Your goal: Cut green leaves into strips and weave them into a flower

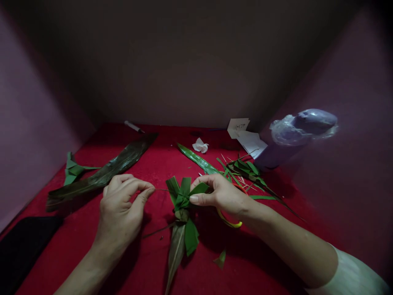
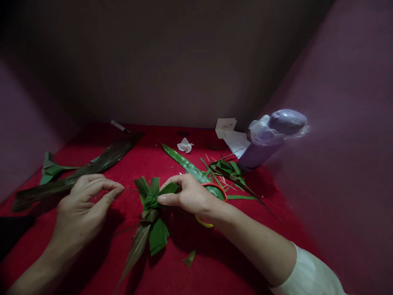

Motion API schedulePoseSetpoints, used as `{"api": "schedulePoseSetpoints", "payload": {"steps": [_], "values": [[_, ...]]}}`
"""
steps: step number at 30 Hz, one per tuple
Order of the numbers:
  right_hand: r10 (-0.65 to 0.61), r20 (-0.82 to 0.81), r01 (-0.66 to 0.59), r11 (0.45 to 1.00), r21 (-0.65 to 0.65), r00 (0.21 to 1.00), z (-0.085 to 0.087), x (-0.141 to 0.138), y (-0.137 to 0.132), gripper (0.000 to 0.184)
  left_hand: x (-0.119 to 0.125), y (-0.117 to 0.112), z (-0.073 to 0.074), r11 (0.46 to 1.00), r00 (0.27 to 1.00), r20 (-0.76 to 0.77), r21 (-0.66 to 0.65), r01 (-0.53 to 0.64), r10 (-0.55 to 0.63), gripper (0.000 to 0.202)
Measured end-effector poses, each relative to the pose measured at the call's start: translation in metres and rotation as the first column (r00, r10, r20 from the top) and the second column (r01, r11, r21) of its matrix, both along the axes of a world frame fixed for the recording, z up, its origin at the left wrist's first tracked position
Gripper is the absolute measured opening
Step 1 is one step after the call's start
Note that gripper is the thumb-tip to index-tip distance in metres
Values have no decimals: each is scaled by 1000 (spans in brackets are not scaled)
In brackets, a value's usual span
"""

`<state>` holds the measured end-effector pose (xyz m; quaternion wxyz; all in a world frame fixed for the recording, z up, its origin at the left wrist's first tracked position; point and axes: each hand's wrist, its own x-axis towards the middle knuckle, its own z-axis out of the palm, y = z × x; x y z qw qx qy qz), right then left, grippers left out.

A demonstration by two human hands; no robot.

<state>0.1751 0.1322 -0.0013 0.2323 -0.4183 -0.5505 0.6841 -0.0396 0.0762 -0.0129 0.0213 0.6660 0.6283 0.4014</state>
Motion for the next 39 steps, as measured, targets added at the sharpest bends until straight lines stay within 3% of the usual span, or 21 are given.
{"api": "schedulePoseSetpoints", "payload": {"steps": [3, 7, 9, 11, 13, 16, 18, 21, 23, 26, 27, 28, 29, 31, 32, 33, 35, 39], "values": [[-56, -49, 56, 998, 11, 997, 0, 1, 0, 16, 3, -2, 5, 998, 1000, -5, 63, -13, 13, 8], [-112, -84, 114, 993, 19, 990, 3, 0, -2, 16, 7, -10, 11, 967, 984, 72, 186, -173, 162, 33], [-129, -98, 132, 991, 22, 987, 5, -1, -2, 18, 9, -15, 11, 964, 980, 126, 202, -174, 151, 24], [-128, -98, 131, 991, 19, 987, 6, -2, -2, 19, 11, -16, 9, 990, 993, 116, 136, -28, 12, 9], [-118, -86, 120, 993, 21, 989, 5, -3, -2, 18, 12, -13, 7, 994, 986, 130, -19, 108, -105, 5], [-102, -79, 107, 992, 69, 992, 3, -3, -4, 16, 14, -7, 8, 942, 951, 290, -273, 192, -110, 16], [-80, -91, 88, 992, 93, 993, 3, -4, -6, 14, 16, -5, 9, 867, 863, 499, -392, 308, -81, 21], [-55, -117, 68, 992, 108, 992, 5, -6, -10, 14, 21, -6, 9, 746, 604, 797, -418, 518, 27, 24], [-52, -132, 68, 991, 116, 990, 5, -8, -12, 14, 25, -8, 8, 711, 455, 885, -385, 589, 102, 22], [-60, -84, 75, 979, 190, 995, 4, -10, -15, 13, 29, -10, 5, 715, 375, 913, -370, 594, 160, 21], [-105, -46, 114, 952, 285, 993, 3, -10, -16, 13, 30, -11, 5, 722, 377, 911, -375, 582, 170, 21], [-178, -11, 166, 889, 427, 984, 3, -9, -17, 16, 31, -11, 5, 731, 386, 906, -383, 564, 176, 20], [-260, 8, 205, 781, 590, 966, 3, -9, -19, 19, 32, -10, 5, 741, 400, 899, -391, 546, 180, 18], [-368, 7, 181, 474, 862, 930, 4, -8, -23, 20, 34, -10, 5, 762, 429, 885, -400, 510, 178, 16], [-381, 26, 116, 344, 932, 924, 5, -9, -26, 16, 35, -9, 5, 770, 443, 880, -400, 497, 171, 15], [-381, 62, 40, 254, 966, 922, 5, -9, -28, 11, 36, -9, 6, 777, 455, 875, -398, 487, 162, 14], [-389, 146, -81, 179, 980, 909, 4, -12, -32, 7, 38, -10, 6, 785, 471, 870, -390, 481, 144, 15], [-367, 182, -126, 172, 977, 912, 0, -16, -35, 9, 39, -11, 9, 792, 468, 875, -372, 485, 125, 16]]}}
